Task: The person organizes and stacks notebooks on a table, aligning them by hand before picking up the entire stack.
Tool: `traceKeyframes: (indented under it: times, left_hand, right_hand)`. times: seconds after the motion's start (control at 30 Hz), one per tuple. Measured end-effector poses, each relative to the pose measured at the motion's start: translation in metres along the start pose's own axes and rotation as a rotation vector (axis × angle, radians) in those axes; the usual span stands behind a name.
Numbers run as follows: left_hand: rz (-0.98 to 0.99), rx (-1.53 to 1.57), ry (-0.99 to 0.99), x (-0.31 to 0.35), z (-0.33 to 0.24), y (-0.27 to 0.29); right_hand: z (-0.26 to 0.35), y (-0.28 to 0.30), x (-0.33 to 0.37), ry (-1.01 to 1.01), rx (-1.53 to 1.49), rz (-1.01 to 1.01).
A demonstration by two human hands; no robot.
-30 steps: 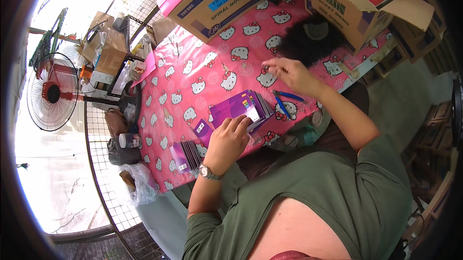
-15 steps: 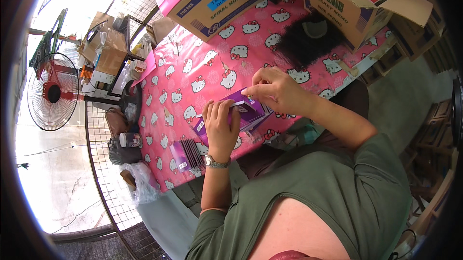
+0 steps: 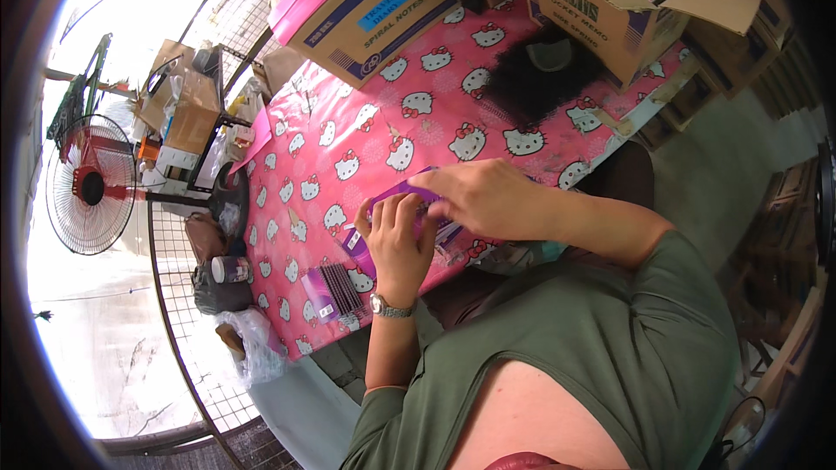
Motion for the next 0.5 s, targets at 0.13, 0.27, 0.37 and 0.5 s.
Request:
traceKeyframes:
  times: [0.13, 0.27, 0.37, 0.5]
  left_hand:
    - [0.012, 0.066, 0.002, 0.003, 0.006, -0.001]
    - [0.085, 0.079, 0.013, 0.009, 0.012, -0.001]
    - [0.007, -0.094, 0.046, 0.005, 0.002, 0.005]
    - [-0.077, 0.003, 0.192, 0.018, 0.025, 0.001]
  right_hand:
    - [-0.024, -0.009, -0.009, -0.102, -0.335, 0.092]
    - [-0.188, 0.041, -0.015, -0.481, 0.286, -0.374]
    - [-0.259, 0.067, 0.027, -0.817, 1.04, -0.266]
    - [-0.236, 0.061, 0.0, -0.745, 0.724, -0.021]
Point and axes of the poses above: each hand's wrist, its own x-axis away from the middle knuckle, its own y-axis out of the back of the hand, z = x × y, the point moved 4 cm from there along -x, towards the middle knuckle, and after that the axes turned 4 degrees about y, right-handed, at the moved point
